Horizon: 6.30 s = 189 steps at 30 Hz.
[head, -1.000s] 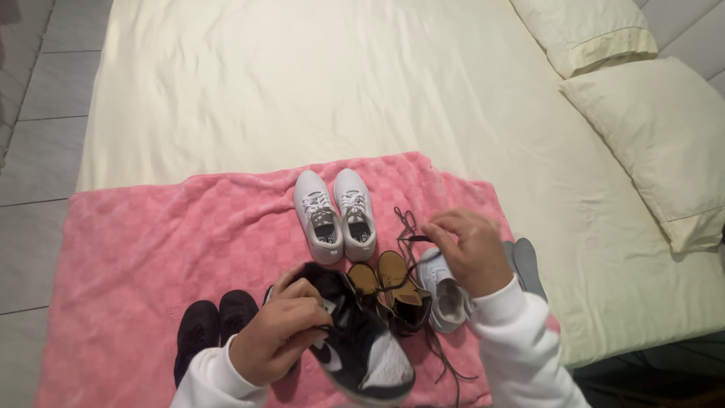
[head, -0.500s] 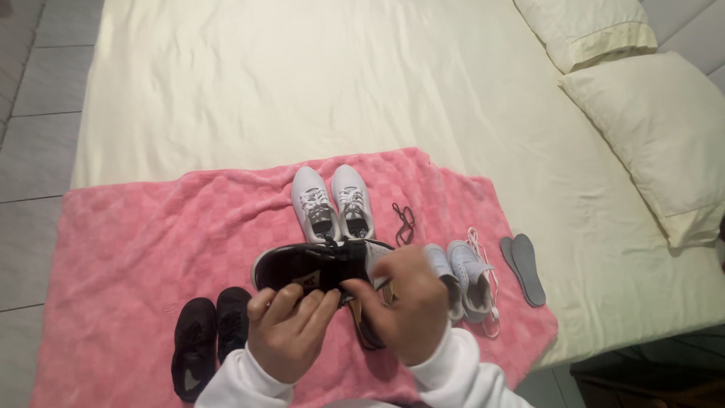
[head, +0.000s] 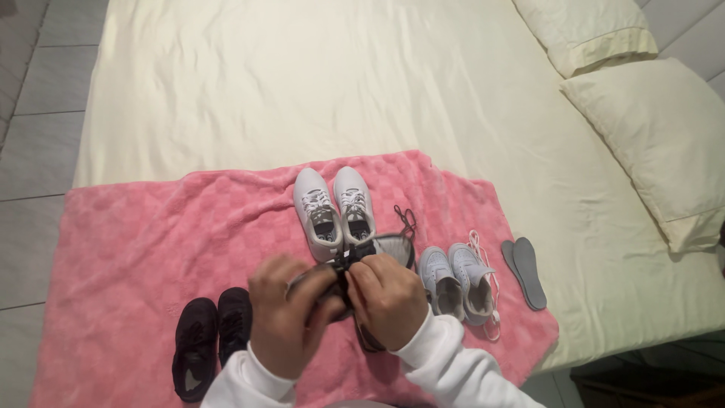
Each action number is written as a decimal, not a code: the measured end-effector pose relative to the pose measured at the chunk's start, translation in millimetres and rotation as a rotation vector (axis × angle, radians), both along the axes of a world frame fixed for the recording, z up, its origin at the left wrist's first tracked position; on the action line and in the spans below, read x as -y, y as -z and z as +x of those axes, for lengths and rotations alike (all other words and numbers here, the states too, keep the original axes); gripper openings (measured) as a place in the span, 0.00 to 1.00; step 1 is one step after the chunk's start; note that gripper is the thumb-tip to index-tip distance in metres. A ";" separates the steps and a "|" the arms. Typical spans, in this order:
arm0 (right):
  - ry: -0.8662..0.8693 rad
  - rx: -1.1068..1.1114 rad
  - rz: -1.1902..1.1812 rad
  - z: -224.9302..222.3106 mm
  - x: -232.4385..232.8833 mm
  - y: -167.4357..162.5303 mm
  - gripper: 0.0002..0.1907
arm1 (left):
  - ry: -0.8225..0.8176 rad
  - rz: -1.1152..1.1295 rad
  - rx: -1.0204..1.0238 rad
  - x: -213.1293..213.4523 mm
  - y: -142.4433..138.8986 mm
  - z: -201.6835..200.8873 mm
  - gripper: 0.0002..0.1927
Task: The person sits at the edge of a bed where several pairs of shoes lie on a pink towel. The person pulls the laces out of a black and white sneaker, then threads the lace back through the eyelets to re-lace the shoe, handling the lace ends and pulling them tight.
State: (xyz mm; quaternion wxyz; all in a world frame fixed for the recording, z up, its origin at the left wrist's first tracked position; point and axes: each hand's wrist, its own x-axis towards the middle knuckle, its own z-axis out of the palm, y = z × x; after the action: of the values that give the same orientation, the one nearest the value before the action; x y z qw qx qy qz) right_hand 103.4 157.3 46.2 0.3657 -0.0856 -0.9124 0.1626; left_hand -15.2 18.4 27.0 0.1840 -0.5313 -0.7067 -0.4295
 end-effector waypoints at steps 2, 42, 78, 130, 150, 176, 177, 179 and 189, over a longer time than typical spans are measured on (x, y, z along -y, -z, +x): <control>-0.014 0.001 -0.024 1.6 -2.5 -1.7 0.07 | 0.017 -0.079 0.183 -5.7 -1.8 -7.2 0.29; -0.101 0.306 -0.429 36.8 -35.1 -0.3 0.07 | -0.181 -0.178 -0.045 -36.4 30.9 -15.1 0.18; 0.056 0.096 -0.381 -11.3 9.3 -9.2 0.04 | -0.116 -0.104 -0.095 -25.7 2.0 -6.7 0.20; -0.142 0.193 -0.356 11.9 -29.7 -10.6 0.12 | -0.191 -0.209 0.036 -19.4 4.4 -7.1 0.14; -0.904 0.158 -0.451 13.5 -41.1 -30.6 0.06 | -0.197 -0.194 0.045 -15.3 7.4 -16.4 0.15; -0.949 0.520 -0.308 36.3 -31.6 -18.2 0.07 | -0.182 -0.121 0.112 -12.6 20.3 -27.6 0.17; -0.839 0.523 -0.242 35.4 -29.8 -20.5 0.09 | -0.187 -0.129 0.101 -12.9 19.5 -26.8 0.17; -0.463 0.353 -0.364 31.3 -23.3 -25.1 0.08 | -0.173 -0.163 0.081 -13.9 17.0 -23.5 0.17; 0.094 0.110 -0.305 -13.3 10.1 -13.5 0.05 | -0.085 -0.114 0.000 -16.7 8.8 -4.4 0.18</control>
State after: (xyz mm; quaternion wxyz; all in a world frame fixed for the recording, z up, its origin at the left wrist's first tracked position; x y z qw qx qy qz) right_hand 90.2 147.1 59.7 0.3053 -0.1913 -0.8908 0.2771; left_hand -19.6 35.1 18.2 0.1712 -0.5106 -0.7519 -0.3803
